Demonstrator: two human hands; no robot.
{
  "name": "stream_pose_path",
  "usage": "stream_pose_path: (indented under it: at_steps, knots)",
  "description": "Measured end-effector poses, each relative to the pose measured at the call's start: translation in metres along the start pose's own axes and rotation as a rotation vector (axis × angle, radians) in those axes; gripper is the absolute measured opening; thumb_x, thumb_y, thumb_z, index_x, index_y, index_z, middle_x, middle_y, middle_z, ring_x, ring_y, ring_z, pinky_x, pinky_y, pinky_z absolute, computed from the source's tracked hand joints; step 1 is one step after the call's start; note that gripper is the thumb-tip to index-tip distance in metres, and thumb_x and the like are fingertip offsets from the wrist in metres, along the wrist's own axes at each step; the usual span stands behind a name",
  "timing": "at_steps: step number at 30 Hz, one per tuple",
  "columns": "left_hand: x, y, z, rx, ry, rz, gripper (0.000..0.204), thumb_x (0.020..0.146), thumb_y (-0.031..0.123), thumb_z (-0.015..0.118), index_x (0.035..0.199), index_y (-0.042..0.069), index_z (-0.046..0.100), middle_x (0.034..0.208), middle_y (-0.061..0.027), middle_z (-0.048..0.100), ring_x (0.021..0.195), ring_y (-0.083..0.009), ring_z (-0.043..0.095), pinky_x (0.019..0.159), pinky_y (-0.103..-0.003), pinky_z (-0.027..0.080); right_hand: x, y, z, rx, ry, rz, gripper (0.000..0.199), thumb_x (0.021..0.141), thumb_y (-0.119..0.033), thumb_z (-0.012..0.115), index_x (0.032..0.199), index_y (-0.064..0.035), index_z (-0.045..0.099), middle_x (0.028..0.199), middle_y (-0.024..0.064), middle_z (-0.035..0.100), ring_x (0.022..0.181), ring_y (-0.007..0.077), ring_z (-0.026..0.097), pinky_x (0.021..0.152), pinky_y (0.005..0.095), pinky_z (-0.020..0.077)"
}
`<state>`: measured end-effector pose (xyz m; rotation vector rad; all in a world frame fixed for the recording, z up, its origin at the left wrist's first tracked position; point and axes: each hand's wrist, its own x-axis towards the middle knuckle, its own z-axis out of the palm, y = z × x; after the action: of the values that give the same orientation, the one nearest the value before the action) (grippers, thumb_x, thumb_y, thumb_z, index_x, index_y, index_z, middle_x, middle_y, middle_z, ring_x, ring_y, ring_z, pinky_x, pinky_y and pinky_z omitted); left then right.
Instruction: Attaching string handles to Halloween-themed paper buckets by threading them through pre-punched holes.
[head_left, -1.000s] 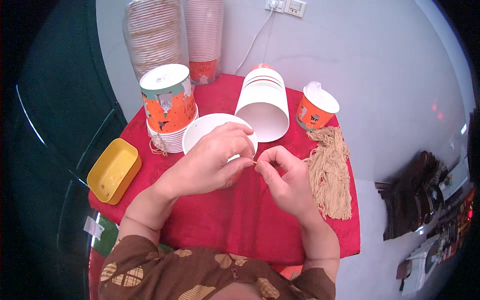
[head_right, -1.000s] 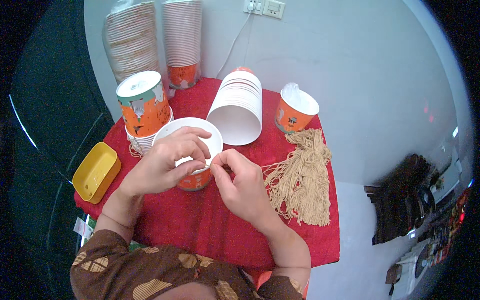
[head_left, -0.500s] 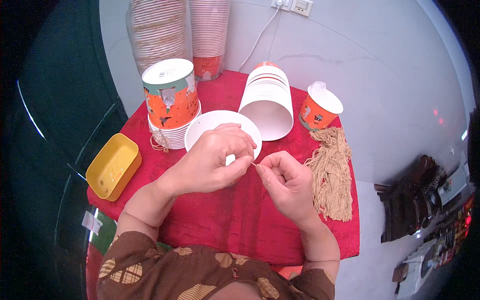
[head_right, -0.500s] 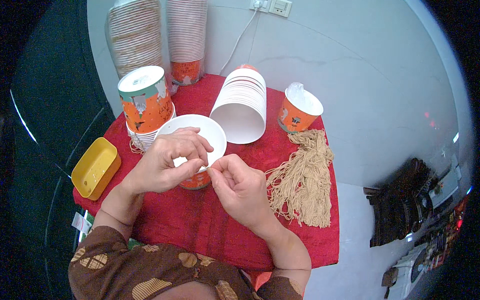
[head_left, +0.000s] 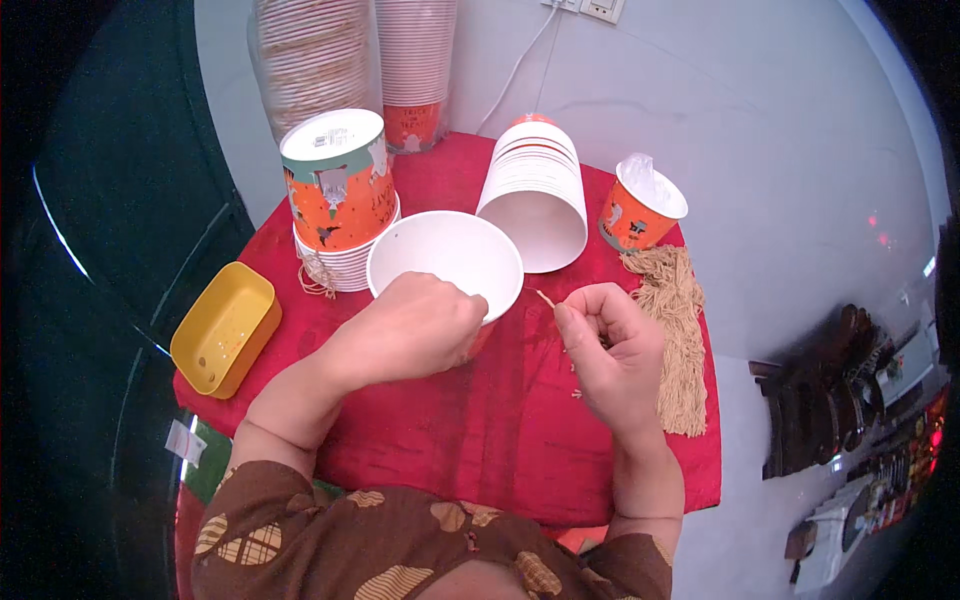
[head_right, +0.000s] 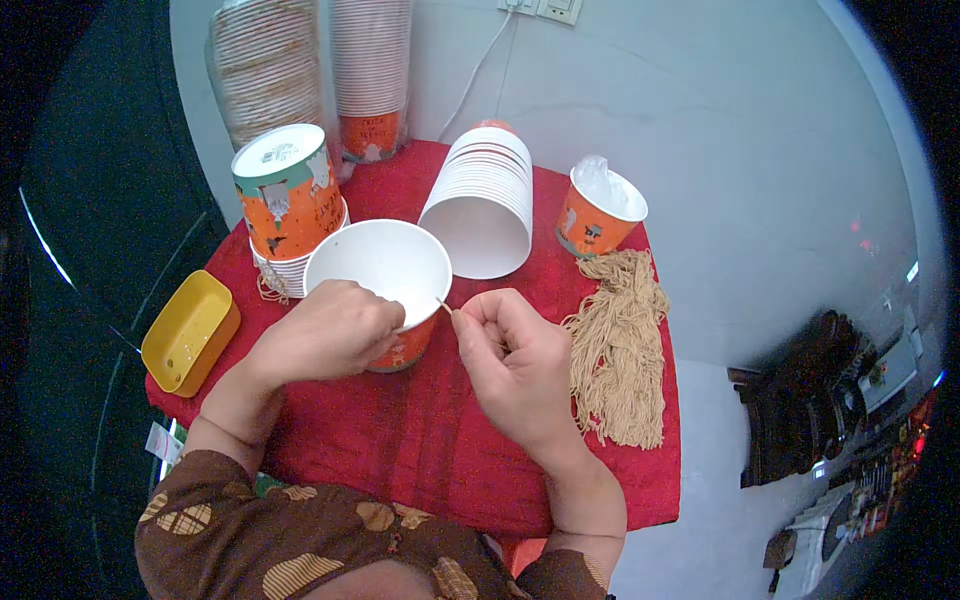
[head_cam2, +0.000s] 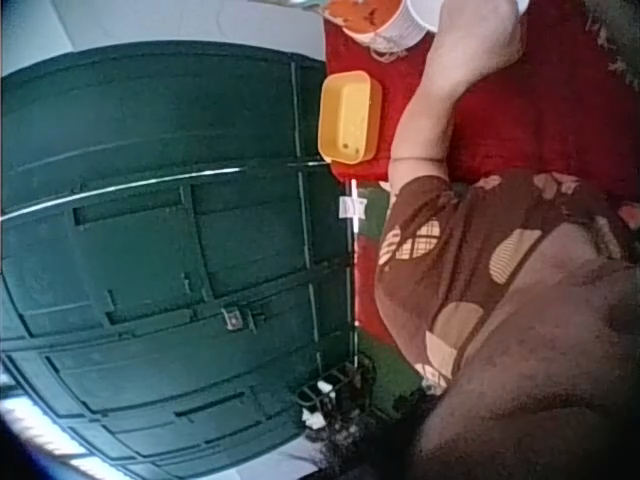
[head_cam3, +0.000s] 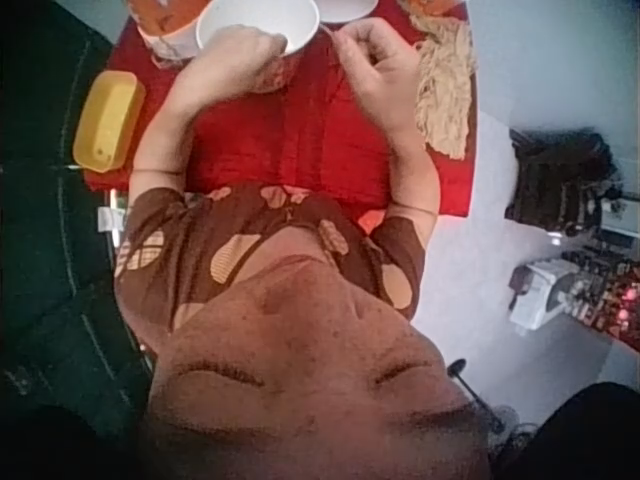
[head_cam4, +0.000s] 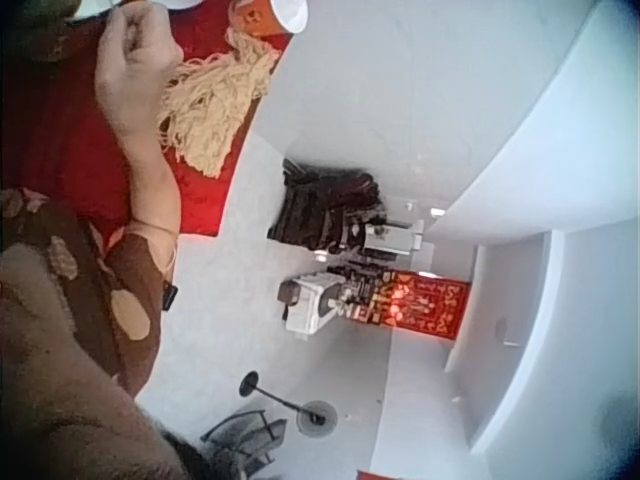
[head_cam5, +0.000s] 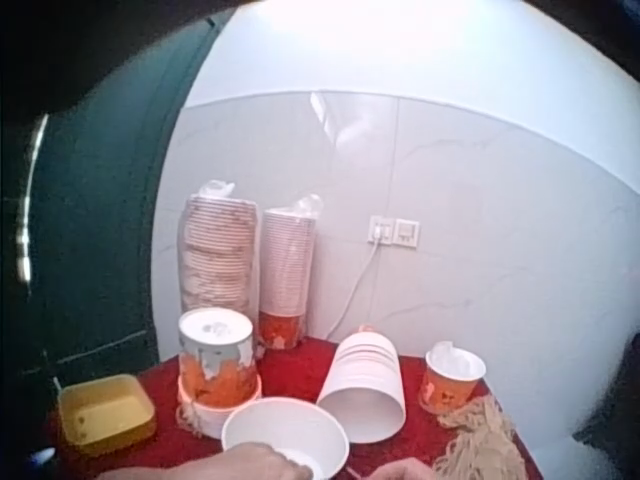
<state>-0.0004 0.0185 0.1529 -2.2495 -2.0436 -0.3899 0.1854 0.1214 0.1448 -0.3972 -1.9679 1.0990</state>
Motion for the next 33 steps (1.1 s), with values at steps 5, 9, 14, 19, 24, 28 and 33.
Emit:
stream_pose_path:
  at_steps: [5, 9, 14, 19, 24, 28, 33]
  knots:
    - [-0.002, -0.005, -0.007, -0.202, 0.261, -0.032, 0.01, 0.079, 0.006, 0.063, 0.078, -0.003, 0.061, 0.069, -0.0226, 0.062, 0.071, -0.0387, 0.064, 0.063, -0.044, 0.051, 0.001, -0.002, 0.001, 0.02, 0.055, -0.016, 0.006, 0.088, -0.002, 0.063, 0.083, -0.0007, 0.059, 0.058, -0.0077, 0.045, 0.051, -0.0017, 0.037, 0.044, 0.0189, 0.0283]
    - [-0.003, -0.002, -0.012, -0.373, 0.317, -0.01, 0.01, 0.082, 0.006, 0.062, 0.08, -0.003, 0.06, 0.072, -0.0219, 0.062, 0.072, -0.0375, 0.064, 0.063, -0.043, 0.05, 0.0, -0.001, 0.001, 0.01, 0.056, -0.014, 0.008, 0.089, 0.001, 0.06, 0.083, -0.0014, 0.057, 0.064, -0.0079, 0.048, 0.054, -0.0023, 0.04, 0.047, 0.0168, 0.0285]
    - [-0.006, 0.0, -0.014, -0.491, 0.369, -0.004, 0.008, 0.083, 0.004, 0.061, 0.083, -0.003, 0.058, 0.074, -0.0196, 0.062, 0.071, -0.0355, 0.064, 0.062, -0.041, 0.049, -0.001, -0.005, 0.002, -0.08, 0.065, -0.08, 0.01, 0.087, 0.002, 0.061, 0.081, -0.0023, 0.056, 0.061, -0.0091, 0.046, 0.053, -0.0028, 0.037, 0.047, 0.0167, 0.0256]
    - [-0.007, -0.002, -0.015, -0.467, 0.4, 0.036, 0.007, 0.083, 0.004, 0.061, 0.083, -0.002, 0.058, 0.073, -0.0179, 0.063, 0.07, -0.0345, 0.064, 0.062, -0.04, 0.049, 0.001, -0.002, 0.005, -0.103, 0.085, -0.071, 0.011, 0.083, 0.002, 0.063, 0.076, -0.0022, 0.055, 0.055, -0.0077, 0.041, 0.049, -0.0019, 0.036, 0.044, 0.0188, 0.0291]
    - [-0.008, 0.0, -0.015, -0.395, 0.411, 0.102, 0.003, 0.082, 0.001, 0.064, 0.084, 0.0, 0.061, 0.072, -0.0118, 0.063, 0.066, -0.0255, 0.064, 0.059, -0.033, 0.048, 0.0, -0.001, 0.003, -0.081, 0.079, -0.05, 0.013, 0.083, 0.002, 0.064, 0.075, -0.0022, 0.054, 0.054, -0.0072, 0.041, 0.049, -0.0014, 0.036, 0.044, 0.0192, 0.0296]
    - [-0.008, 0.0, -0.014, -0.416, 0.416, 0.124, 0.004, 0.08, -0.001, 0.064, 0.083, 0.001, 0.061, 0.072, -0.0116, 0.063, 0.067, -0.0256, 0.064, 0.058, -0.034, 0.049, 0.0, -0.001, 0.003, -0.091, 0.046, -0.037, 0.012, 0.084, 0.002, 0.063, 0.077, -0.0024, 0.055, 0.058, -0.0084, 0.043, 0.051, -0.002, 0.036, 0.045, 0.0182, 0.0278]
    - [-0.009, 0.002, -0.015, -0.399, 0.427, 0.133, 0.006, 0.079, -0.002, 0.064, 0.083, 0.0, 0.061, 0.072, -0.0117, 0.063, 0.067, -0.0255, 0.064, 0.059, -0.034, 0.049, -0.001, -0.003, 0.004, -0.103, 0.025, -0.012, 0.012, 0.086, 0.002, 0.062, 0.077, -0.003, 0.056, 0.062, -0.01, 0.044, 0.054, -0.0027, 0.035, 0.047, 0.0168, 0.026]
